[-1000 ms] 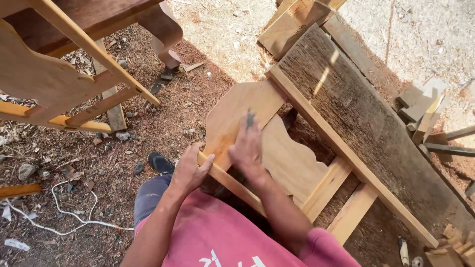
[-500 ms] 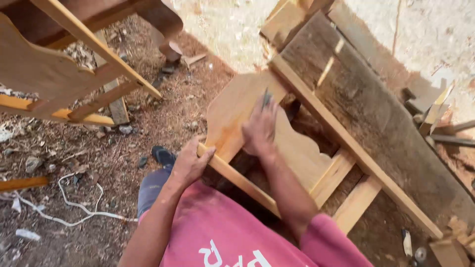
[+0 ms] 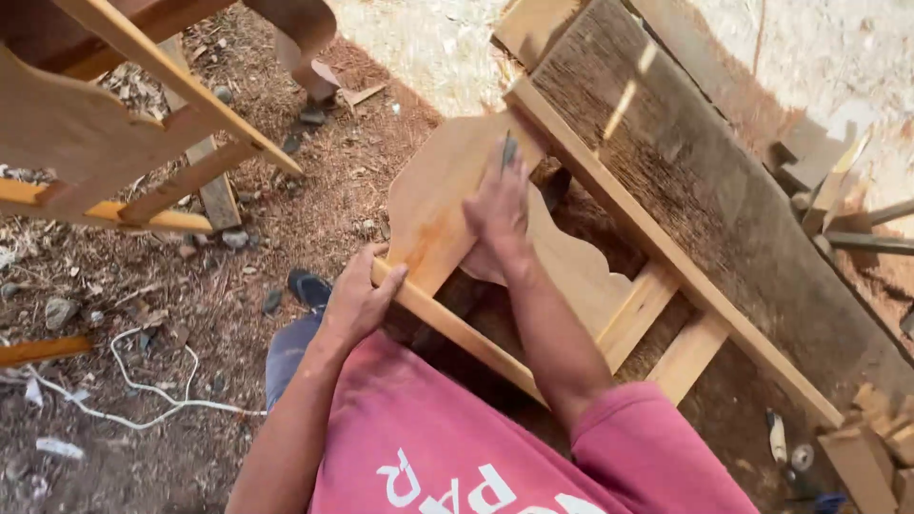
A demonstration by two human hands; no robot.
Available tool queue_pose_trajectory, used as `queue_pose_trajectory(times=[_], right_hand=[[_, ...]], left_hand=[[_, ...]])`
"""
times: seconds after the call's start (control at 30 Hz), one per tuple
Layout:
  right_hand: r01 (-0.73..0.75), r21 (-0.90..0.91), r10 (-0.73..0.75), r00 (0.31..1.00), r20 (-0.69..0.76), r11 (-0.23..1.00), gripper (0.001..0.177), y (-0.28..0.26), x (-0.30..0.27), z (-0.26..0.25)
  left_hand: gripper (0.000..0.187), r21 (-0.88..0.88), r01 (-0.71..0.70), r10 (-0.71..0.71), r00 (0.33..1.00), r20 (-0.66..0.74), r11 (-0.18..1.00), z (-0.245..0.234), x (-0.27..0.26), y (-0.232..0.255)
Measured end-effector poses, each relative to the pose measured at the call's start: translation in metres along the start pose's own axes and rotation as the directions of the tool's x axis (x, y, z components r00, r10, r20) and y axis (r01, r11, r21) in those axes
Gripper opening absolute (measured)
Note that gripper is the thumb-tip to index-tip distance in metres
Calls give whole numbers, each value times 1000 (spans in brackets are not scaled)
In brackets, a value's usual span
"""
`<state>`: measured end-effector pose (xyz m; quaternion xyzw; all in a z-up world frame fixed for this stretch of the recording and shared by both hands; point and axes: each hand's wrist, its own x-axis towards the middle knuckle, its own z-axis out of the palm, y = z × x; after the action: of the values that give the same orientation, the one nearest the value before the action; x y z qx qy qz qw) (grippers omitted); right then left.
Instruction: The person sands the frame and seat of a wooden chair using a sanding block. They work on the edges and flat surfaces of the chair components, which are placed on a workbench, and occasionally reposition the chair to access different areas.
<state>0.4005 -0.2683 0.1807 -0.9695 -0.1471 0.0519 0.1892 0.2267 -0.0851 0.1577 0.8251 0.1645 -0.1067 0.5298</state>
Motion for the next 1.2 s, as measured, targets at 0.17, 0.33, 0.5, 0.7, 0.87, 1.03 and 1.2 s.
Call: queue_pose_trajectory(times=[0.17,0.33,0.5,0.7,0.87,1.03,1.2], right_hand=[[-89,-4,89,990,106,996,102,31,34,1],[43,-45,-29,962,272,998,106,-42,-78,-7],[191,-105,-187,981,48,976,96,23,-17,29],[-98,-117,116,981,158,988,109,28,-1,31],[474,86,-478,835,272,877,125,-21,-139,76],[347,19,-347,934,88,938,120,33,-10,74],[163,-4,-163,986,27,987,106,10,23,63]], left_hand=[[52,-20,79,-79,997,28,997,0,5,-8],[50,-80,49,-49,999,0,996,3,6,-8],[48,-79,104,-101,994,39,991,1,3,-6],[39,-140,-100,102,995,7,985,-11,-7,-5],[45,-251,-69,88,994,64,965,-11,-7,-21],[46,-260,-55,74,995,65,964,-10,-18,-17],[46,-274,-29,45,998,54,961,-15,-12,-9]])
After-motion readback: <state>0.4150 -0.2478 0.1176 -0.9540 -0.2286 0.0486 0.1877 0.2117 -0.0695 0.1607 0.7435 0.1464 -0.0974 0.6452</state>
